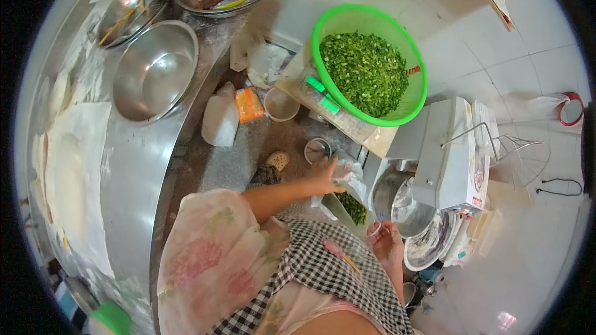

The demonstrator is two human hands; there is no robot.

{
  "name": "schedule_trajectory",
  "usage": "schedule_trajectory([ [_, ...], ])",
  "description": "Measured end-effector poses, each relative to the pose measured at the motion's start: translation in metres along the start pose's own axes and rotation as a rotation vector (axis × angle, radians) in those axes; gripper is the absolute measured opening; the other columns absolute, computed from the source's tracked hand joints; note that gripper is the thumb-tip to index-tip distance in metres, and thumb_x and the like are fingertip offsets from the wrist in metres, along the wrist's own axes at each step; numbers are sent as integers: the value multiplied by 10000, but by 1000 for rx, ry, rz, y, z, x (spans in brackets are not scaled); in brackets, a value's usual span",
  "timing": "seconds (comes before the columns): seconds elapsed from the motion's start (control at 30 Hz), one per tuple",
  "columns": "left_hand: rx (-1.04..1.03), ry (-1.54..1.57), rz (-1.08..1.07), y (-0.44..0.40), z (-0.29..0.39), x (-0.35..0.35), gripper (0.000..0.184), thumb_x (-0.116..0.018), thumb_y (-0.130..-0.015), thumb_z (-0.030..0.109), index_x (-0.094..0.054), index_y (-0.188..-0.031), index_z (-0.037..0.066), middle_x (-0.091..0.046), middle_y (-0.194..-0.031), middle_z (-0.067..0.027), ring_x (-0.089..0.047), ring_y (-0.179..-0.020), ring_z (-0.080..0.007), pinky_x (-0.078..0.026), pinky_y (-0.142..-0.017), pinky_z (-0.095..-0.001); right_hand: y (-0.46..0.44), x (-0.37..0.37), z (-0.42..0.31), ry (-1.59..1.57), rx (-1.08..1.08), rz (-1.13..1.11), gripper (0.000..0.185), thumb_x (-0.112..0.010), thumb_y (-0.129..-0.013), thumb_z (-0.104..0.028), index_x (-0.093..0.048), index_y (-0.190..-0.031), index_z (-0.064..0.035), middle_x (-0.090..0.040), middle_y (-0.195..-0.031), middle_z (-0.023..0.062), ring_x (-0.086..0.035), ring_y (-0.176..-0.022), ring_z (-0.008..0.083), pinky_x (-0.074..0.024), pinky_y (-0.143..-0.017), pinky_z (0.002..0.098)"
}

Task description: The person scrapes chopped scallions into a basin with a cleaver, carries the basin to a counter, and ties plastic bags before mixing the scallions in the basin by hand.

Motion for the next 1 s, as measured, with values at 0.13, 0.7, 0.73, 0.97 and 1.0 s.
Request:
schedule_trajectory([
  [0.13, 177, 36, 203, -4, -47, -18, 1033, -684, -649, 506, -156, -1367, -14, -287, -1331, -263, -286, -1231, -410, -338, -964, -446, 8, -48, -9, 63, 36, -197, 272, -588, -834, -292, -565, -942, -43, -568, -980, 95, -531, -927, 224, -420, -862, 353],
  [0.7, 371, 1136, 467, 157, -129, 107, 216, -530, -883, 242, -604, -929, 44, -575, -698, -55, -561, -629, -136, -428, -526, -290, -46, -196, 16, 319, -71, -589, 281, -593, -819, -239, -518, -967, -11, -567, -897, 91, -558, -821, 194, -453, -777, 318],
  [0.73, 304, 1256, 424, 154, -125, 111, 232, -529, -884, 255, -584, -967, 45, -578, -721, -59, -567, -653, -146, -443, -556, -298, -48, -202, 15, 350, -70, -587, 260, -590, -822, -219, -518, -961, -10, -564, -878, 84, -559, -798, 185, -461, -755, 310],
  [0.97, 216, 1779, 270, 139, -48, 152, 485, -409, -897, 447, -454, -1168, 47, -561, -833, -110, -576, -767, -234, -470, -732, -366, -104, -169, 22, 620, -4, -365, 149, -564, -838, -138, -538, -923, -18, -562, -788, 52, -560, -677, 157, -471, -624, 282],
  [1.0, 224, 1752, 241, 139, -38, 157, 490, -417, -894, 447, -448, -1182, 52, -558, -836, -113, -573, -771, -228, -469, -737, -364, -115, -164, 22, 698, -16, -388, 165, -576, -830, -139, -540, -934, -16, -568, -798, 51, -565, -684, 154, -471, -625, 276],
])
Point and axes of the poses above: each hand's wrist, its own y-axis away from the middle knuckle, its own x-axis out of the back of the hand, z = x × y, the point moved 5 cm from there along -y, towards the middle knuckle
